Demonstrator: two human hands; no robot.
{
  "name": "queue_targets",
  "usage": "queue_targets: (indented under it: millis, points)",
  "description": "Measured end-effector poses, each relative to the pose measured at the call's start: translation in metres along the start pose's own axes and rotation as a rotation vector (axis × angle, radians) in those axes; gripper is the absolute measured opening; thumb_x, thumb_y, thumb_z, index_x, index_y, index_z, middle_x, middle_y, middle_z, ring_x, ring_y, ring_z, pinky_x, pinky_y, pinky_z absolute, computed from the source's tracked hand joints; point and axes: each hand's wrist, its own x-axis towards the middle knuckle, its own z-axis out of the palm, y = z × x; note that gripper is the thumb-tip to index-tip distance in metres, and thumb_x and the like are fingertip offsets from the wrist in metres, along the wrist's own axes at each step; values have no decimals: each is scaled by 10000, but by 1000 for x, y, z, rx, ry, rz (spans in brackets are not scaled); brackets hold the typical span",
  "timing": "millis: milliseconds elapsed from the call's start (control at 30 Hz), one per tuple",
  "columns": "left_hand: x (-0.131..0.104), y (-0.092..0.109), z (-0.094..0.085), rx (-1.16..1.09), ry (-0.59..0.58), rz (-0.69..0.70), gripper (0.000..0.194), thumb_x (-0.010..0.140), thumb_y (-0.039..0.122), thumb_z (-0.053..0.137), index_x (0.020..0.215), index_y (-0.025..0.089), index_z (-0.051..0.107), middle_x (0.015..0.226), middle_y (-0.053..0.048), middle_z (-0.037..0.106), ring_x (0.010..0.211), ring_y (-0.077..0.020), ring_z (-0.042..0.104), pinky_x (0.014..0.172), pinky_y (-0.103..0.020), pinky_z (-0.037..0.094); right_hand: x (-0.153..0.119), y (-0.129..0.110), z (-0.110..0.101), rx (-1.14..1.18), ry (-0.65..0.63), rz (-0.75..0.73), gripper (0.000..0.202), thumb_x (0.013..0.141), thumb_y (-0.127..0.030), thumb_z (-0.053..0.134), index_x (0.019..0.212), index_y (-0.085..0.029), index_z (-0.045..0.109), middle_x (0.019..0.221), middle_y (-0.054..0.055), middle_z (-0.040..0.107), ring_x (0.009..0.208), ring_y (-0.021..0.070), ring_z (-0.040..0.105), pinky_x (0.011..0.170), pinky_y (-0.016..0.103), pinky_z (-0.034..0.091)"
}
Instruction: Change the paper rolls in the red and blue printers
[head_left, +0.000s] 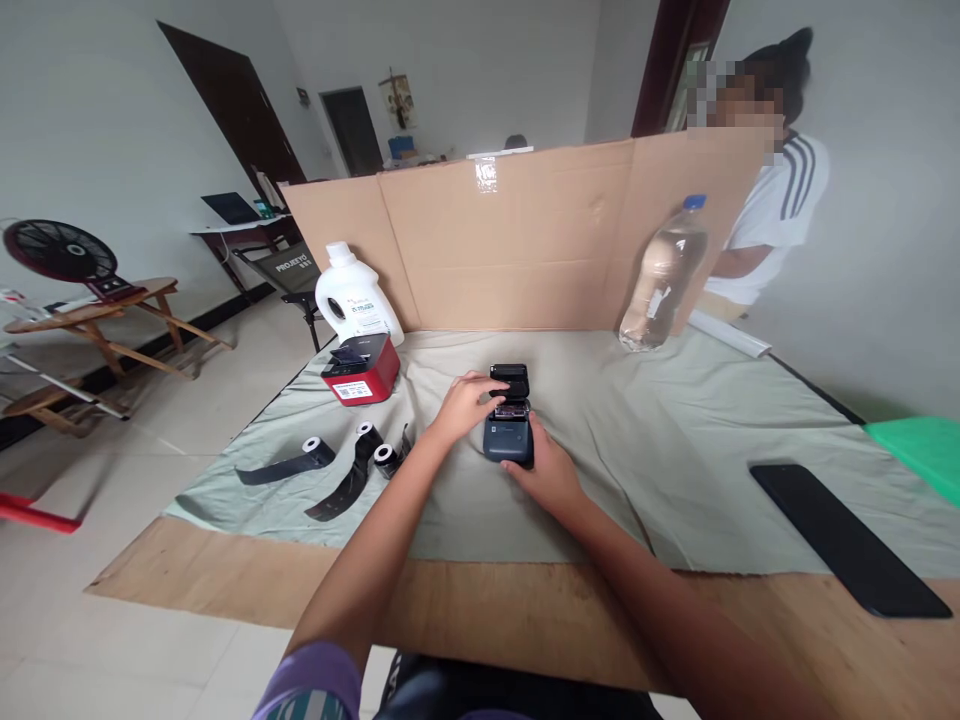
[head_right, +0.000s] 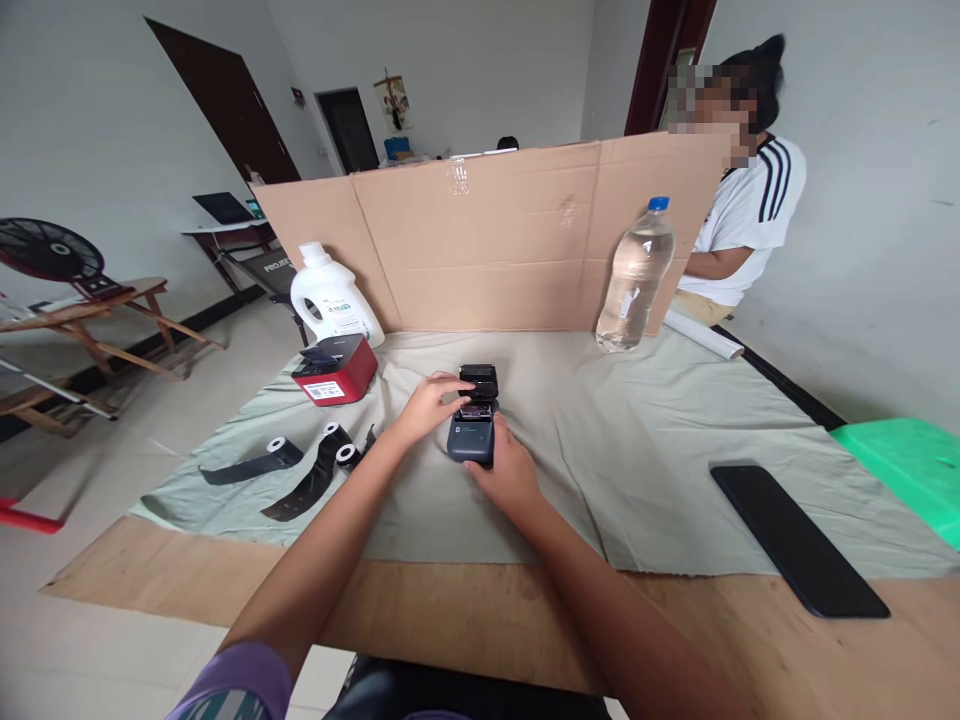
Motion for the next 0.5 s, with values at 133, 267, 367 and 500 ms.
queue_targets:
  millis: [133, 267, 367, 500]
  points:
    - [24, 13, -14, 132, -356, -40, 249, 869, 371, 696, 1091, 308, 790, 1153, -1, 779, 1103, -229, 679, 1028, -343, 435, -1, 1, 0, 24, 19, -16, 901, 823, -426, 698, 1589, -238, 261, 1527, 179, 513, 1329, 425, 561, 1033, 551, 499]
    - [41, 27, -8, 359, -559, -127, 220, 792, 314, 744, 1004, 306, 802, 1100, -6, 794, 1095, -252, 685, 1022, -370, 388, 0, 3, 4, 0, 41, 3, 928, 809, -403, 703, 1589, -164, 261, 1526, 207, 505, 1328, 406, 566, 1051, 546, 492]
    - [47, 34, 1, 441, -564, -107, 210, 743, 250, 751, 945, 270, 807, 1042, -41, 800, 1084, -273, 680, 992, -371, 398, 0, 3, 4, -9, 42, -1, 928, 810, -417, 694, 1593, -164, 264, 1524, 208, 507, 1322, 413, 570, 1040, 542, 504]
    - [39, 34, -6, 313, -445, -104, 239, 723, 207, 727, 949, 250, 789, 1003, -28, 785, 988, -232, 690, 884, -308, 460, -1, 2, -1, 8, 16, -11, 903, 835, -460, 655, 1599, -215, 241, 1482, 176, 559, 1296, 410, 595, 1014, 517, 525]
